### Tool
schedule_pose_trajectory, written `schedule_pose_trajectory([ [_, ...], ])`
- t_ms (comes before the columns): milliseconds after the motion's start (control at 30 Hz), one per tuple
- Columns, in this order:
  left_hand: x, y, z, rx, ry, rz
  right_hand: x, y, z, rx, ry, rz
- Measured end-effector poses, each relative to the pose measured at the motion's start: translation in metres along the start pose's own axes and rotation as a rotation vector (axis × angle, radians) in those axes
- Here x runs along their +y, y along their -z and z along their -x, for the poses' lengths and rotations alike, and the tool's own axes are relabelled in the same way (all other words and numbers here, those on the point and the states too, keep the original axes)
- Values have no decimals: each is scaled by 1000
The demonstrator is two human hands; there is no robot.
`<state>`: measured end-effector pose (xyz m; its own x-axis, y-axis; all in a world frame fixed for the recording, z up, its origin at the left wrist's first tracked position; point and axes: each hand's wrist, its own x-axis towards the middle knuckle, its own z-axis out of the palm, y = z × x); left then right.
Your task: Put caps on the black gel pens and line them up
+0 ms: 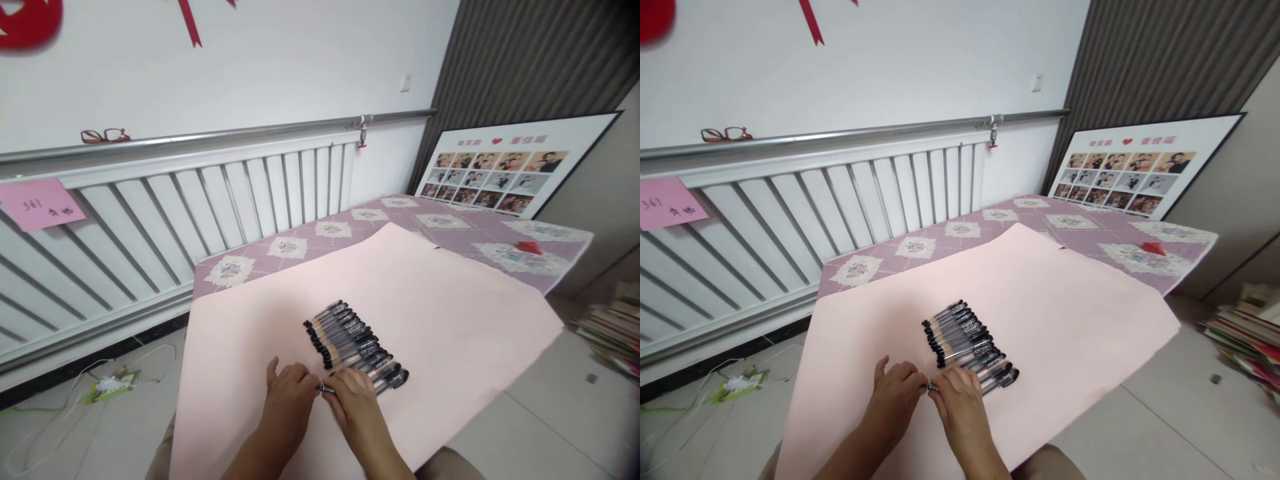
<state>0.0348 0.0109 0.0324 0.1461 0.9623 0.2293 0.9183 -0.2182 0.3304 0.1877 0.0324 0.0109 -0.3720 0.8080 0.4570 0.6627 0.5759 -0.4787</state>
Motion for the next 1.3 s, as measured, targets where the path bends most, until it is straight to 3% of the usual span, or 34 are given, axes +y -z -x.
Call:
schedule_pose_trajectory([
  [433, 1, 12, -7, -210, 53, 37, 8, 1, 3, -7, 16, -11],
  [733, 2, 17, -9, -271, 39, 23, 7, -1, 3, -79, -1, 7],
  [900, -5, 17, -9, -269, 110, 27, 24, -1, 4, 3, -16, -4],
  [1000, -10, 17, -8, -224, 125, 55, 36, 2, 8, 92, -136, -62],
  [1133, -12, 14, -6, -173, 119, 124, 32, 8, 13, 196, -458, -277],
  [1300, -7, 7, -5, -115, 108, 154, 8, 11, 9, 186, -495, -568],
])
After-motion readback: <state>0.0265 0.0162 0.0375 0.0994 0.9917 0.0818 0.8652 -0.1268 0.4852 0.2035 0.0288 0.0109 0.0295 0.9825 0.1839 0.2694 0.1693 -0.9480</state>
